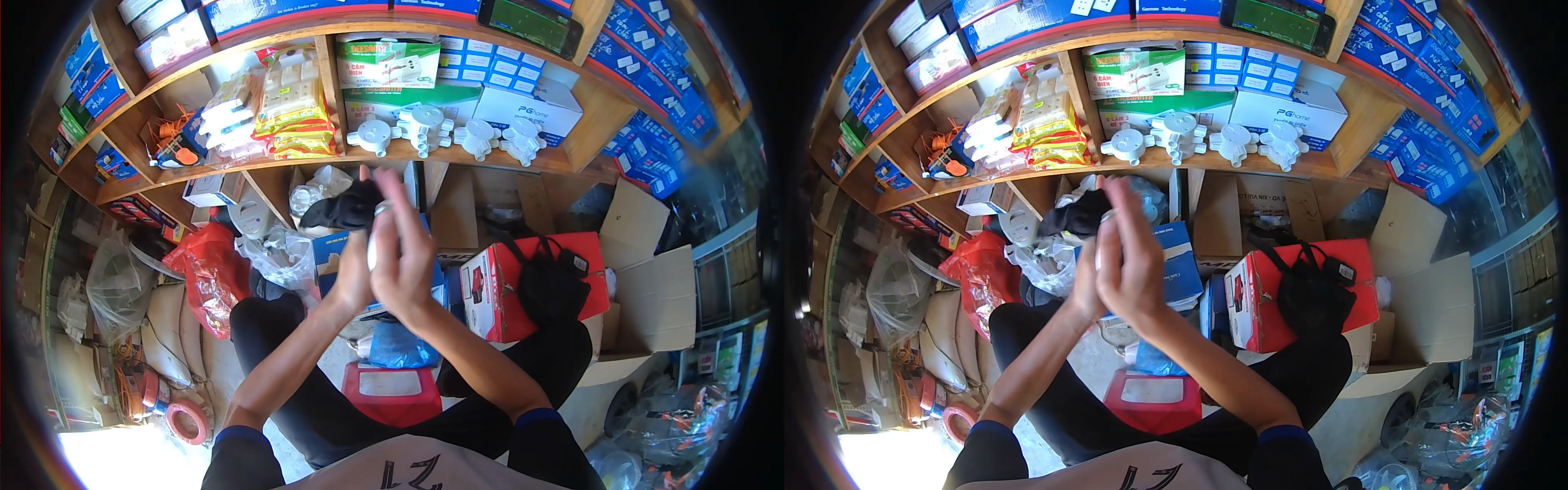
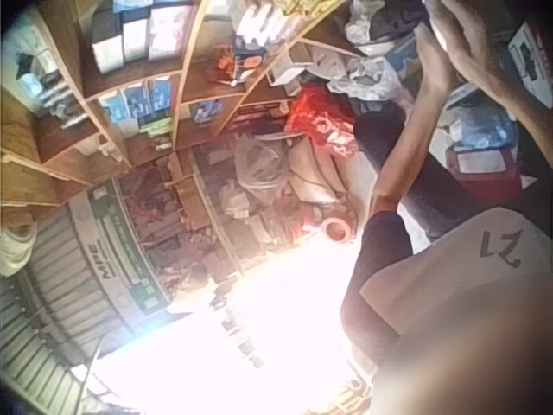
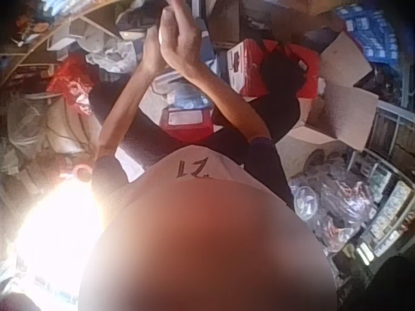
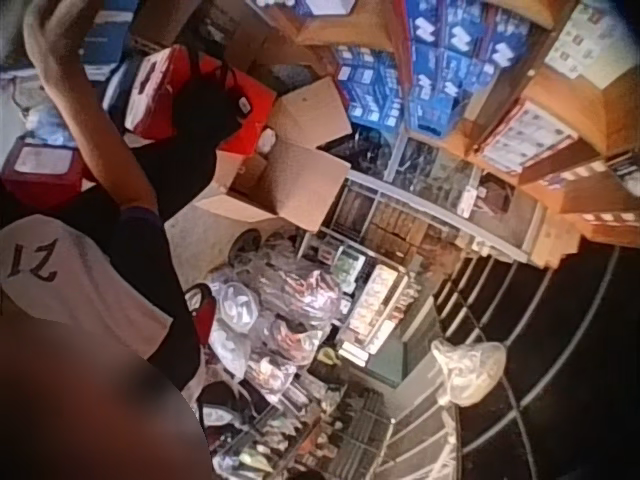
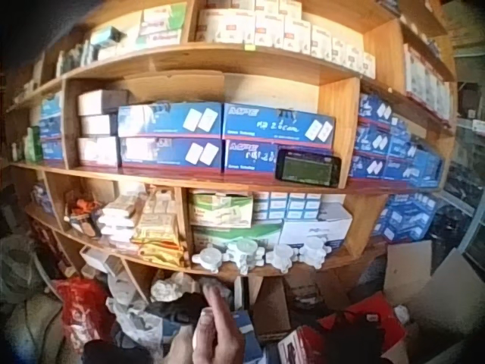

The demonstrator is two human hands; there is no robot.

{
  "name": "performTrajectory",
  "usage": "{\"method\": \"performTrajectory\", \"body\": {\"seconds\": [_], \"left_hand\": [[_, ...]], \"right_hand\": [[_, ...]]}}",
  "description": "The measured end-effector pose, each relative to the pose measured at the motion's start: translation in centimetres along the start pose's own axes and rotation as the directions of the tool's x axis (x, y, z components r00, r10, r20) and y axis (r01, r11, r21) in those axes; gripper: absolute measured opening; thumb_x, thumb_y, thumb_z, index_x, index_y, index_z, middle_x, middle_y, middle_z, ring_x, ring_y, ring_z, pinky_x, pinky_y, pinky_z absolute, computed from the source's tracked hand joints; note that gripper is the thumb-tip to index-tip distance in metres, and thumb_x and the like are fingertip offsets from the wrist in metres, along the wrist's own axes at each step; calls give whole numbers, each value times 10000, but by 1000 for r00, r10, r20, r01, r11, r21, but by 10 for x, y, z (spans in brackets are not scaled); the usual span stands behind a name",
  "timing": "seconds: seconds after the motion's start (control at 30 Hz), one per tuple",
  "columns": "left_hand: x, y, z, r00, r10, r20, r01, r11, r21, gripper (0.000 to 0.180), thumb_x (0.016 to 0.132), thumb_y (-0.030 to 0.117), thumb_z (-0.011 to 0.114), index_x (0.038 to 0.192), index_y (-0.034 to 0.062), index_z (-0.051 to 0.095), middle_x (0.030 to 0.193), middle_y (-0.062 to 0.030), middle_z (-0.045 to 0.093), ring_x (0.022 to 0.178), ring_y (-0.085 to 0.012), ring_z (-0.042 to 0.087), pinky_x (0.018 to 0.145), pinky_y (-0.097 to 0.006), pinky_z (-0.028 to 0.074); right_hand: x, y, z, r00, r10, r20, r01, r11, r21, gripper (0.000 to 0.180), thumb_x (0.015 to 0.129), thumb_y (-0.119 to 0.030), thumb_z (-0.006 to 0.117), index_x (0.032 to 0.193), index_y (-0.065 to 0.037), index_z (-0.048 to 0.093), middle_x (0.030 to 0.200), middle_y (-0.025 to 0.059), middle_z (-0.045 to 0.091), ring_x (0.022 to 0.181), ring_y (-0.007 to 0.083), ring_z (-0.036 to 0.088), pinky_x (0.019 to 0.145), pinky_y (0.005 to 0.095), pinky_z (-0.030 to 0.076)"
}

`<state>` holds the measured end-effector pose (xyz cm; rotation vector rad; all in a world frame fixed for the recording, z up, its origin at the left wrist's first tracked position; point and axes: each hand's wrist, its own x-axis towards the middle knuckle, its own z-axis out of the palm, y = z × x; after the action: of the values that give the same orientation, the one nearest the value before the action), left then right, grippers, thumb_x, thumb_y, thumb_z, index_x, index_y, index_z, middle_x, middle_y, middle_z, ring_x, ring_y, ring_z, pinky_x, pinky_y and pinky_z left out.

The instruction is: The person is assembling or inspecting various plastic plumbing or electrical junction box components in a storage area.

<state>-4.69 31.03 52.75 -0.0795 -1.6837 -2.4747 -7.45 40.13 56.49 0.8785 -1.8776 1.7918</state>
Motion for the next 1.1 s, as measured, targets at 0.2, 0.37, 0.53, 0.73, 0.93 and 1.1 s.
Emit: {"method": "performTrajectory", "body": {"seconds": [0.2, 0.37, 0.53, 0.73, 0.93, 1.1], "left_hand": [[-24, -14, 28, 988, -72, 135, 40, 974, 224, 745, 1132, 485, 189, 1618, 84, -208, 1699, -103, -262, 1572, -259, -187, 1279, -376, 4], [-1, 2, -1, 992, -115, -49, 108, 986, -124, 625, 1135, 480, 220, 1634, 104, 239, 1585, -119, 394, 1459, -225, 391, 1220, -381, 304], [2, 16, -6, 999, -35, -26, 27, 971, -238, 640, 1125, 508, 270, 1593, 73, 304, 1538, -96, 450, 1424, -212, 431, 1192, -364, 345], [-11, 39, 14, 998, 25, 51, -52, 773, 633, 616, 1127, 453, 357, 1503, -35, 335, 1482, -196, 511, 1390, -288, 476, 1140, -387, 364], [-2, 20, 1, 997, 28, -71, 1, 928, 374, 456, 1115, 398, 412, 1224, -10, 585, 1102, -78, 657, 1009, -132, 604, 862, -311, 505], [-3, 28, 7, 990, -39, -137, 81, 944, 319, 440, 1077, 343, 491, 877, -5, 671, 753, 20, 637, 748, -67, 560, 683, -268, 492]], "right_hand": [[32, 21, -32, 944, 330, 9, -327, 932, 156, 505, 1102, -293, 504, 1461, 62, 501, 1330, 196, 679, 1045, 164, 649, 912, 309, 517], [1, 11, -7, 992, 83, 97, -85, 996, 21, 473, 1054, -129, 509, 1482, 68, 465, 1403, 281, 597, 1317, 398, 588, 1093, 433, 457], [7, -1, 2, 989, -126, 80, 133, 988, -81, 441, 1046, -110, 509, 1439, 89, 496, 1397, 310, 578, 1320, 443, 569, 1116, 464, 437], [38, 5, -42, 990, 93, 106, -85, 993, -82, 396, 1068, -189, 532, 1349, 86, 579, 1263, 283, 674, 1171, 374, 687, 971, 401, 534], [30, -5, -28, 954, -262, 149, 281, 951, -130, 391, 970, -83, 622, 1321, 90, 620, 1253, 247, 700, 1175, 331, 696, 908, 375, 569], [28, 2, -26, 926, -351, 141, 374, 907, -195, 341, 933, -81, 643, 1251, 39, 679, 1215, 230, 712, 1155, 364, 694, 981, 409, 541]]}}
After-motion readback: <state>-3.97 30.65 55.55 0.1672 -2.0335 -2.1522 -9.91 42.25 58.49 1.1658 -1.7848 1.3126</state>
